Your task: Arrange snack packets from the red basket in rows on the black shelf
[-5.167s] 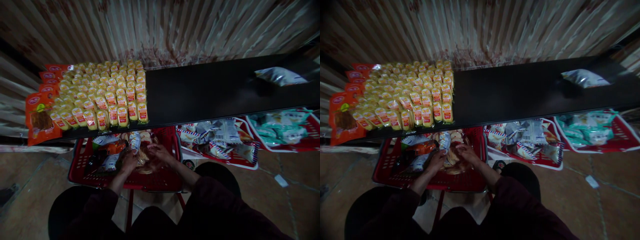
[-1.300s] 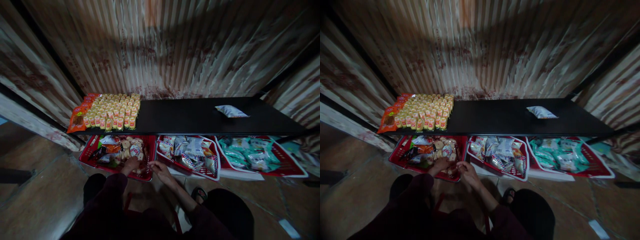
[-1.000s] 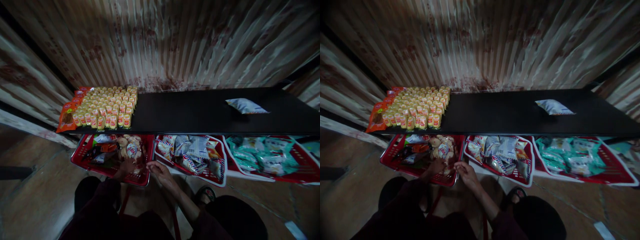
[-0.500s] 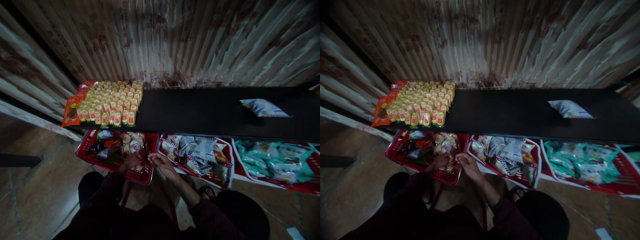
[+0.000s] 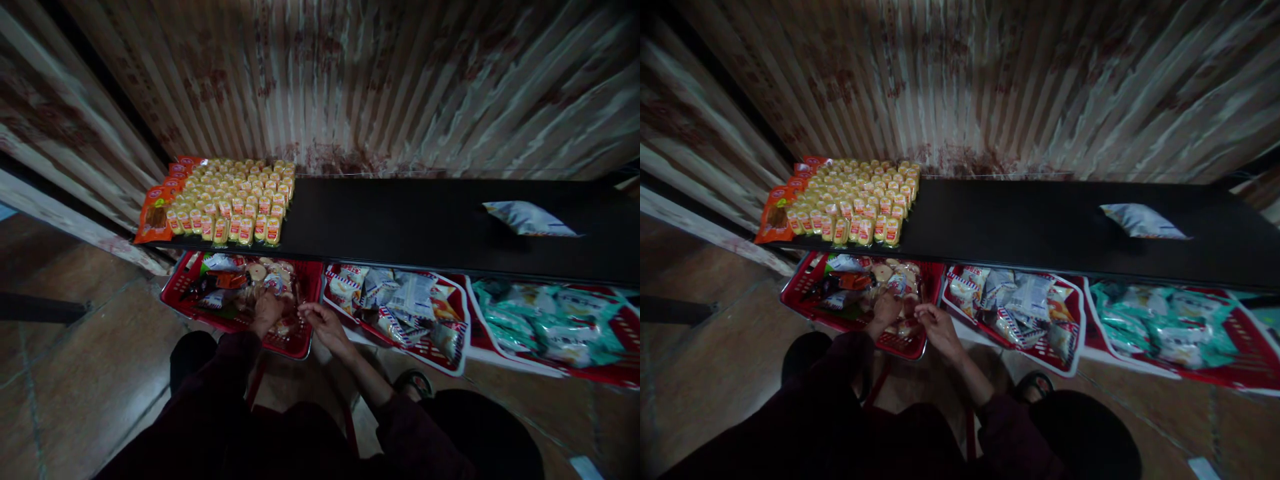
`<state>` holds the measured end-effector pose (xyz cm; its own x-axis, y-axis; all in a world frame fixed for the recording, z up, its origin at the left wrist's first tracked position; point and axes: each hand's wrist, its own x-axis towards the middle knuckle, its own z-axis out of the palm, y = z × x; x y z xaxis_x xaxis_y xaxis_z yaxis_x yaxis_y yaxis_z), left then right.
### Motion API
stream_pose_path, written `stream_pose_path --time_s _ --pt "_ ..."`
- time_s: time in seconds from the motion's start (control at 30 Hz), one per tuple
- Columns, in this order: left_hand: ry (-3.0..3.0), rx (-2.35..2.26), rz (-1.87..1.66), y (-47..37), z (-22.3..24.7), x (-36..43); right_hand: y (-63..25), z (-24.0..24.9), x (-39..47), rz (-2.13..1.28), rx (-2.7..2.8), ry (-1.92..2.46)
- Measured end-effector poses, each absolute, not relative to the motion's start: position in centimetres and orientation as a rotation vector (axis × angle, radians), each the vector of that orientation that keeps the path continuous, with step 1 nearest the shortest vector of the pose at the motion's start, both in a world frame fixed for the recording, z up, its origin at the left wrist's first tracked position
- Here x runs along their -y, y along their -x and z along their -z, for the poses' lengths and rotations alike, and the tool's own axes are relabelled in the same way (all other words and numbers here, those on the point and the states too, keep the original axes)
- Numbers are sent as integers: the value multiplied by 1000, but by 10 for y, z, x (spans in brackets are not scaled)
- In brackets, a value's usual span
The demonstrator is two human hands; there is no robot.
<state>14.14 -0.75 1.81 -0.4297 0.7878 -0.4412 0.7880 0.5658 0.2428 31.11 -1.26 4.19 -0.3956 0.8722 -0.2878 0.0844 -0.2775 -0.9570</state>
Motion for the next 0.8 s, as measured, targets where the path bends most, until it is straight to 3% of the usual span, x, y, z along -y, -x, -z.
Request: stream_pose_path --time_s 0.3,0.8 --pt "-1253 -2414 -176 -126 -8 -5 -314 -34 5 -1833 1418 1266" --pt "-1135 -2358 -307 -106 -2 8 -318 -31 28 -1663 1536 1318"
